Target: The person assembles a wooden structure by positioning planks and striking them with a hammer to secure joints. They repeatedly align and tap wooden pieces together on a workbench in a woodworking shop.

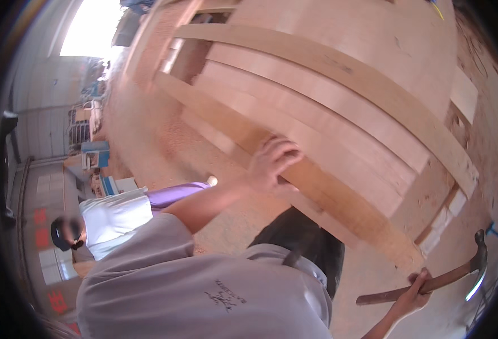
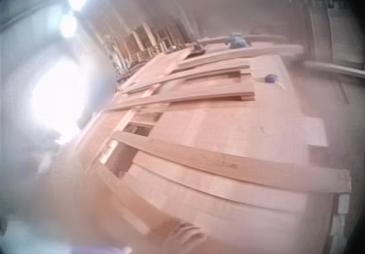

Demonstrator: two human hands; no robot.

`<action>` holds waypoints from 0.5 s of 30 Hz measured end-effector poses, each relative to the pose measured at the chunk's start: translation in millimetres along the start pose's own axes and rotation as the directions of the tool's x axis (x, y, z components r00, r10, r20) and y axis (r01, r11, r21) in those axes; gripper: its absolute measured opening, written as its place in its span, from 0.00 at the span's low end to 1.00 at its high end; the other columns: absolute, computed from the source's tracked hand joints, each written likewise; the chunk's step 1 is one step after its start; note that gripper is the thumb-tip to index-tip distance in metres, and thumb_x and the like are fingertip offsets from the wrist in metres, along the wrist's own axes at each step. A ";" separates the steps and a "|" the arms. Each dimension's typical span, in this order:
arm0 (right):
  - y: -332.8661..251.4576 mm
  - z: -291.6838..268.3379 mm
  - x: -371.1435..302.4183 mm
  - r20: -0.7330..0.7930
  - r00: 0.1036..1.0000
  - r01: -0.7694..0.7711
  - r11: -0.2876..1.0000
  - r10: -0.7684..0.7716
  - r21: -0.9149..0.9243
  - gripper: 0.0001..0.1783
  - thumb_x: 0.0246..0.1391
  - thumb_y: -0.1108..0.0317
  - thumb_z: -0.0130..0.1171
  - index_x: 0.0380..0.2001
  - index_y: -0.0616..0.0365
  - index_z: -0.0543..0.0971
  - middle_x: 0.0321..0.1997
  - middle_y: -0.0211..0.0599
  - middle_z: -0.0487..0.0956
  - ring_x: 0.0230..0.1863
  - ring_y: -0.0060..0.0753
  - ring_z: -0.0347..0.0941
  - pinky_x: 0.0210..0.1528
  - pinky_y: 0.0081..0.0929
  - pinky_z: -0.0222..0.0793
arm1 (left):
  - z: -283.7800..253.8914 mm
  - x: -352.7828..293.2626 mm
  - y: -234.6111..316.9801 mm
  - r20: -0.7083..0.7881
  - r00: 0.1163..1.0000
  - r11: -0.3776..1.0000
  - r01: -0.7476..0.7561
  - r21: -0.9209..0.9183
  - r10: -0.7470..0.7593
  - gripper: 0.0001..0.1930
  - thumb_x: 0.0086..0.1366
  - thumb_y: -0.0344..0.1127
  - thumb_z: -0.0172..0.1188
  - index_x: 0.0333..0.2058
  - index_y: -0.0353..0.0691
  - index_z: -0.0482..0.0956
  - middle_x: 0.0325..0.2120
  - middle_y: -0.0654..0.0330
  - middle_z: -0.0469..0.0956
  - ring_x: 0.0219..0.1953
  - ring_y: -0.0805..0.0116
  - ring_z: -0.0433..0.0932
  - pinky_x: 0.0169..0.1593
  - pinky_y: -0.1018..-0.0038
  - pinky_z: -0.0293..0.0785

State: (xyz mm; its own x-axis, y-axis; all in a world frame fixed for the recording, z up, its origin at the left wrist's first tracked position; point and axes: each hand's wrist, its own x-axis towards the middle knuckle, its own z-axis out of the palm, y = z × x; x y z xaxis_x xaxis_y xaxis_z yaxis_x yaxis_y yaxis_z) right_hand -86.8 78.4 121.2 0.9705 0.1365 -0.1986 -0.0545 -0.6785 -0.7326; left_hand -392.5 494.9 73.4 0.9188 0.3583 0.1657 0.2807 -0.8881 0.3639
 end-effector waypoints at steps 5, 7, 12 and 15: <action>-36.8 78.0 -30.5 0.363 0.932 -0.050 0.997 0.027 0.056 0.13 0.60 0.65 0.67 0.37 0.66 0.79 0.24 0.35 0.76 0.25 0.30 0.72 0.32 0.31 0.70 | 3.0 -13.3 -10.8 -0.015 1.000 0.998 -0.013 -0.060 0.012 0.43 0.54 0.68 0.65 0.60 0.43 0.73 0.59 0.53 0.69 0.65 0.50 0.65 0.70 0.45 0.54; -42.8 109.2 -37.0 0.364 0.931 0.064 0.994 -0.029 -0.085 0.18 0.57 0.64 0.70 0.40 0.68 0.78 0.27 0.40 0.78 0.27 0.36 0.74 0.34 0.34 0.72 | -2.0 -13.2 -14.4 0.025 1.000 0.995 -0.007 -0.098 0.010 0.43 0.55 0.66 0.65 0.62 0.43 0.72 0.60 0.52 0.68 0.66 0.49 0.64 0.71 0.45 0.54; -54.8 144.6 -49.0 0.249 0.967 0.156 0.888 -0.048 -0.432 0.32 0.51 0.59 0.75 0.50 0.74 0.77 0.37 0.52 0.82 0.35 0.49 0.79 0.42 0.42 0.75 | -17.8 -28.6 -32.3 -0.068 0.997 0.944 -0.040 -0.327 0.019 0.36 0.59 0.53 0.69 0.61 0.40 0.72 0.62 0.50 0.68 0.66 0.47 0.65 0.69 0.49 0.59; -43.4 149.6 -47.3 0.199 0.980 0.119 0.859 -0.020 -0.498 0.34 0.52 0.58 0.75 0.52 0.75 0.76 0.41 0.55 0.83 0.39 0.50 0.80 0.44 0.43 0.76 | -38.1 -68.9 -91.3 -0.362 0.877 0.905 0.166 -0.391 -0.317 0.28 0.60 0.41 0.72 0.56 0.36 0.74 0.54 0.49 0.73 0.57 0.49 0.73 0.62 0.54 0.69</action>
State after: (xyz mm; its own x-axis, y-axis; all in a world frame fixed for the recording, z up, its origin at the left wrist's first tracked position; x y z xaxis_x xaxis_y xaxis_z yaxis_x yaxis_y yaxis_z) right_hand -165.4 209.4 64.9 0.9052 0.2910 -0.3097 0.1852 -0.9260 -0.3289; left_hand -492.0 562.2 63.7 0.6161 0.6996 0.3620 0.2978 -0.6324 0.7151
